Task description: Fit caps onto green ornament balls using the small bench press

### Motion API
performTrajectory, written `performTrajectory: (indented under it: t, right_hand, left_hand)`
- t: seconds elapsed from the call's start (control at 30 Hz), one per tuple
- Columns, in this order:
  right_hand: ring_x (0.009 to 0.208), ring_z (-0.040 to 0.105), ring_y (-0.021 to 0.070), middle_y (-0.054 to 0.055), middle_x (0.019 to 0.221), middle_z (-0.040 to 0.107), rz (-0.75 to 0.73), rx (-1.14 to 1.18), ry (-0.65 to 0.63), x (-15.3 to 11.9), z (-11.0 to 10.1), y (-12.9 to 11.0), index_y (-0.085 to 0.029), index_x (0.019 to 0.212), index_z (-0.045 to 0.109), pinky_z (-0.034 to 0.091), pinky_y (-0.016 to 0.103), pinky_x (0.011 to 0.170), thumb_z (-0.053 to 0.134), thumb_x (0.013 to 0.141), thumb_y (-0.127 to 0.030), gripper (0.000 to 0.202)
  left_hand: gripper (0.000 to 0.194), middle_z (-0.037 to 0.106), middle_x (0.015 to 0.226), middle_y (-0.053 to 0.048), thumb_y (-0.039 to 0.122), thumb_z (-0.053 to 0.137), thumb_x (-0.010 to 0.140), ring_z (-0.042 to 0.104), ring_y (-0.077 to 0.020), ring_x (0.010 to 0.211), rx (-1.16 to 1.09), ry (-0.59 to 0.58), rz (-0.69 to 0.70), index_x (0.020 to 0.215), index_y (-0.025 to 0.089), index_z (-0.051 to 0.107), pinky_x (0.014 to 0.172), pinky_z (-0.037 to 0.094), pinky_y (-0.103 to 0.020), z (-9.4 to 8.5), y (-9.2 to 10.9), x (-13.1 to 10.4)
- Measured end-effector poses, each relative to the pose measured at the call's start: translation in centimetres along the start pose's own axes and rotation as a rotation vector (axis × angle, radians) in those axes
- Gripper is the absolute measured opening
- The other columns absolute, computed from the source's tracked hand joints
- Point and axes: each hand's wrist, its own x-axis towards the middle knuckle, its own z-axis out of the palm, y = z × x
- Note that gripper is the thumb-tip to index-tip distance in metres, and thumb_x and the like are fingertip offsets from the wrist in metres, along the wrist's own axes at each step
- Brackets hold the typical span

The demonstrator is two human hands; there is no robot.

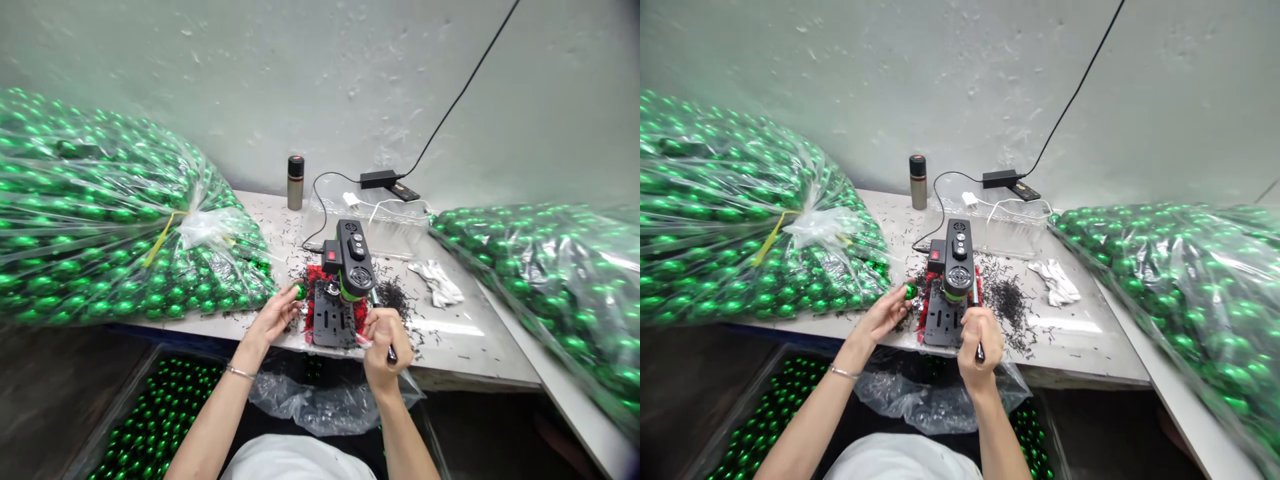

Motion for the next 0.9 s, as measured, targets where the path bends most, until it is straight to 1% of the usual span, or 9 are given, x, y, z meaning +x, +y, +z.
performTrajectory:
  t: [0.07, 0.13, 0.23, 0.33, 0.47, 0.57, 0.63, 0.8, 0.9]
  right_hand:
    - [0.063, 0.054, 0.0123, -0.001, 0.065, 0.053, -0.006, -0.011, -0.007, 0.1, -0.1, -0.1, -0.02, 0.062, 0.047, 0.04, 0.027, 0.057, 0.043, 0.096, -0.013, 0.034]
    - [0.063, 0.054, 0.0124, -0.001, 0.065, 0.054, -0.01, -0.021, -0.015, 0.2, -0.1, -0.2, -0.021, 0.063, 0.047, 0.04, 0.028, 0.058, 0.043, 0.095, -0.013, 0.034]
    - [0.063, 0.054, 0.012, -0.001, 0.067, 0.055, -0.002, -0.036, -0.024, 0.1, -0.2, -0.2, -0.02, 0.063, 0.048, 0.04, 0.028, 0.058, 0.043, 0.095, -0.012, 0.033]
    - [0.063, 0.055, 0.0122, 0.0, 0.067, 0.055, 0.01, -0.034, -0.022, 0.0, -0.2, -0.1, -0.021, 0.063, 0.048, 0.04, 0.028, 0.057, 0.043, 0.095, -0.013, 0.034]
    - [0.065, 0.055, 0.0123, -0.001, 0.067, 0.055, -0.004, -0.022, -0.031, 0.1, -0.2, -0.2, -0.02, 0.063, 0.048, 0.04, 0.027, 0.058, 0.043, 0.095, -0.012, 0.034]
    - [0.064, 0.055, 0.0126, -0.001, 0.066, 0.054, -0.002, -0.02, -0.032, 0.6, -0.2, -0.6, -0.021, 0.063, 0.048, 0.04, 0.028, 0.058, 0.043, 0.095, -0.013, 0.034]
    - [0.063, 0.054, 0.0126, -0.001, 0.066, 0.054, 0.01, -0.026, -0.027, 0.9, -0.2, -0.9, -0.021, 0.063, 0.048, 0.039, 0.028, 0.059, 0.043, 0.096, -0.014, 0.033]
    - [0.06, 0.053, 0.0122, -0.001, 0.067, 0.055, 0.049, -0.064, -0.011, 1.4, -0.1, -1.3, -0.021, 0.065, 0.05, 0.038, 0.029, 0.057, 0.044, 0.096, -0.017, 0.032]
    - [0.062, 0.054, 0.0124, -0.001, 0.067, 0.055, 0.039, -0.056, -0.018, 1.3, -0.2, -1.3, -0.021, 0.065, 0.05, 0.039, 0.029, 0.058, 0.044, 0.096, -0.017, 0.032]
  left_hand:
    - [0.04, 0.07, 0.077, 0.001, 0.005, 0.07, 0.083, 0.069, -0.0075, 0.063, 0.028, 0.013, -0.037, 0.12, 0.017, 0.066, 0.057, 0.056, -0.012, 0.4, -1.5, 0.1]
    - [0.044, 0.072, 0.085, 0.0, 0.007, 0.073, 0.081, 0.072, -0.0094, 0.072, 0.057, 0.018, -0.032, 0.123, 0.019, 0.065, 0.069, 0.06, -0.016, 0.4, -2.6, 0.4]
    - [0.04, 0.074, 0.103, -0.006, 0.024, 0.068, 0.09, 0.074, -0.0151, 0.087, 0.095, 0.017, 0.004, 0.129, 0.021, 0.062, 0.082, 0.062, -0.025, 0.3, -3.1, 0.8]
    - [0.038, 0.074, 0.109, -0.009, 0.029, 0.06, 0.095, 0.074, -0.0179, 0.093, 0.132, 0.02, 0.012, 0.131, 0.021, 0.062, 0.086, 0.061, -0.03, 0.1, -3.0, 1.0]
    - [0.043, 0.075, 0.109, -0.009, 0.025, 0.071, 0.086, 0.074, -0.0181, 0.089, 0.251, 0.058, 0.059, 0.127, 0.018, 0.065, 0.086, 0.059, -0.032, 0.1, -3.6, 1.3]
    - [0.043, 0.075, 0.109, -0.01, 0.027, 0.077, 0.078, 0.073, -0.0208, 0.094, 0.448, 0.09, 0.16, 0.119, 0.014, 0.069, 0.091, 0.057, -0.034, 0.4, -4.7, 1.6]
    - [0.04, 0.076, 0.107, -0.01, 0.028, 0.076, 0.078, 0.071, -0.0224, 0.097, 0.616, 0.077, 0.239, 0.115, 0.014, 0.071, 0.093, 0.055, -0.036, 0.7, -5.6, 1.8]
    - [0.036, 0.076, 0.11, -0.009, 0.028, 0.073, 0.08, 0.069, -0.0259, 0.102, 1.048, 0.077, 0.507, 0.115, 0.019, 0.071, 0.097, 0.051, -0.042, 1.4, -7.4, 1.6]
    - [0.033, 0.075, 0.11, -0.009, 0.027, 0.073, 0.08, 0.067, -0.0269, 0.105, 1.211, 0.09, 0.673, 0.112, 0.022, 0.071, 0.099, 0.049, -0.044, 1.7, -8.0, 1.5]
